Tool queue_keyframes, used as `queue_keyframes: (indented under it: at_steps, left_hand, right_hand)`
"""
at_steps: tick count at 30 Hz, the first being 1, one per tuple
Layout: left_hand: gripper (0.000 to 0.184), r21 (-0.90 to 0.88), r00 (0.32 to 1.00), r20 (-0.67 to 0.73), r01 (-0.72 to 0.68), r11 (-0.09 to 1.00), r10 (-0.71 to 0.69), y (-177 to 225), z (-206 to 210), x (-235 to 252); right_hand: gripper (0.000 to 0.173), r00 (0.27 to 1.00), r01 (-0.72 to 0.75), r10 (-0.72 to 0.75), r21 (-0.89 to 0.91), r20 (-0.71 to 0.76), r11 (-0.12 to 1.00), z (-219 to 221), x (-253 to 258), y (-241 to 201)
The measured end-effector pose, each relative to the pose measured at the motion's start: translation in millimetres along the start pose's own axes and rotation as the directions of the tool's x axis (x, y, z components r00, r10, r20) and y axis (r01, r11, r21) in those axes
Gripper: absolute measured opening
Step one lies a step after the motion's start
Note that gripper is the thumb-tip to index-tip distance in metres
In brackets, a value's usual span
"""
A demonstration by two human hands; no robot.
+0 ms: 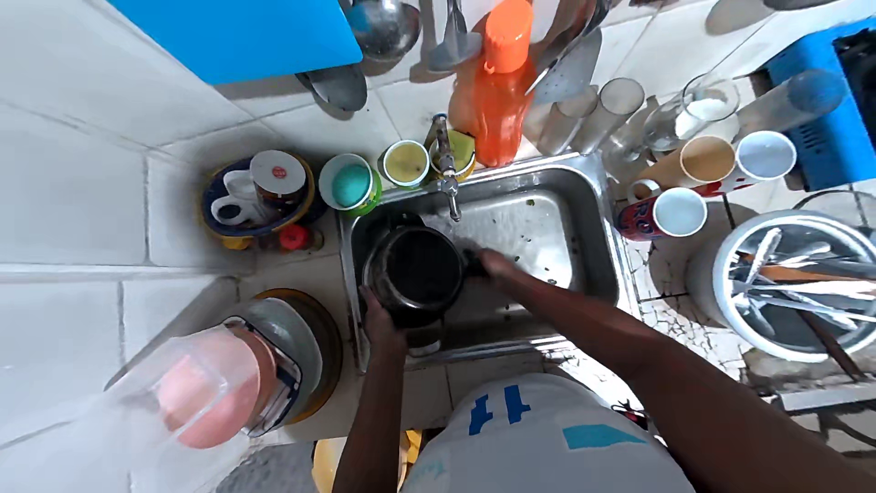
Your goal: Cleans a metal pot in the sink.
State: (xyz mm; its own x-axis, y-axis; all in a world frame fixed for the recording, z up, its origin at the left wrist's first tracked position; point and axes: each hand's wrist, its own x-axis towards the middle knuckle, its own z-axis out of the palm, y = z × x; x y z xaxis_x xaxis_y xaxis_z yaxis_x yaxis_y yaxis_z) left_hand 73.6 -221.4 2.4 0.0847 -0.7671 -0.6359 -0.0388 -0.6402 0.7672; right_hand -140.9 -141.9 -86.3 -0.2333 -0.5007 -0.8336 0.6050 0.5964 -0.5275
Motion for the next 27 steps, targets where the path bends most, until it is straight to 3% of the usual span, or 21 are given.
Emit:
queue_keyframes:
  at_steps: [5,9,11,13,15,17,19,21,23,25,27]
  left_hand:
    - [0.051,-0.111,0.967,0.107,0.245,0.963,-0.233,-7,-35,0]
    - [0.05,-0.129,0.95,0.118,0.304,0.944,-0.29,-18,-49,3]
    - [0.053,-0.111,0.961,0.132,0.259,0.96,-0.244,-21,-52,4]
    - [0.055,-0.083,0.973,0.126,0.204,0.976,-0.192,-21,-53,3]
    - [0.056,-0.062,0.978,0.13,0.17,0.984,-0.161,-16,-50,0]
    - [0.057,-0.072,0.983,0.12,0.151,0.986,-0.141,-11,-49,-4]
    - [0.058,-0.075,0.989,0.106,0.109,0.991,-0.101,-7,-50,-6]
    - [0.058,-0.063,0.993,0.088,0.078,0.995,-0.073,-6,-54,-8]
    - [0.058,-0.059,0.997,0.062,0.058,0.997,-0.054,-4,-59,-10]
    - [0.06,-0.05,0.998,0.043,0.039,0.998,-0.037,-1,-65,-12]
    - [0.06,-0.017,0.999,0.014,0.032,0.999,-0.032,3,-70,-15]
  right_hand:
    - [0.06,0.966,0.22,-0.242,0.192,0.094,0.956,8,43,-41]
    - [0.05,0.954,0.257,-0.262,0.052,0.146,0.965,14,43,-59]
    - [0.045,0.958,0.28,-0.284,0.087,0.043,0.956,15,44,-65]
    - [0.047,0.945,0.326,-0.314,-0.177,0.092,0.929,14,42,-60]
    - [0.053,0.898,0.439,-0.357,-0.602,0.259,0.667,12,39,-55]
    - [0.059,0.89,0.406,-0.357,-0.846,0.282,0.345,7,34,-53]
    - [0.059,0.914,0.314,-0.292,-0.947,0.282,0.066,8,14,-57]
    - [0.044,0.926,0.286,-0.218,-0.95,0.308,-0.125,19,-19,-62]
    - [0.037,0.919,0.294,-0.199,-0.928,0.34,-0.229,37,-59,-78]
    - [0.034,0.885,0.341,-0.235,-0.902,0.403,-0.264,56,-95,-100]
    - [0.034,0.786,0.431,-0.351,-0.858,0.509,-0.279,74,-122,-124]
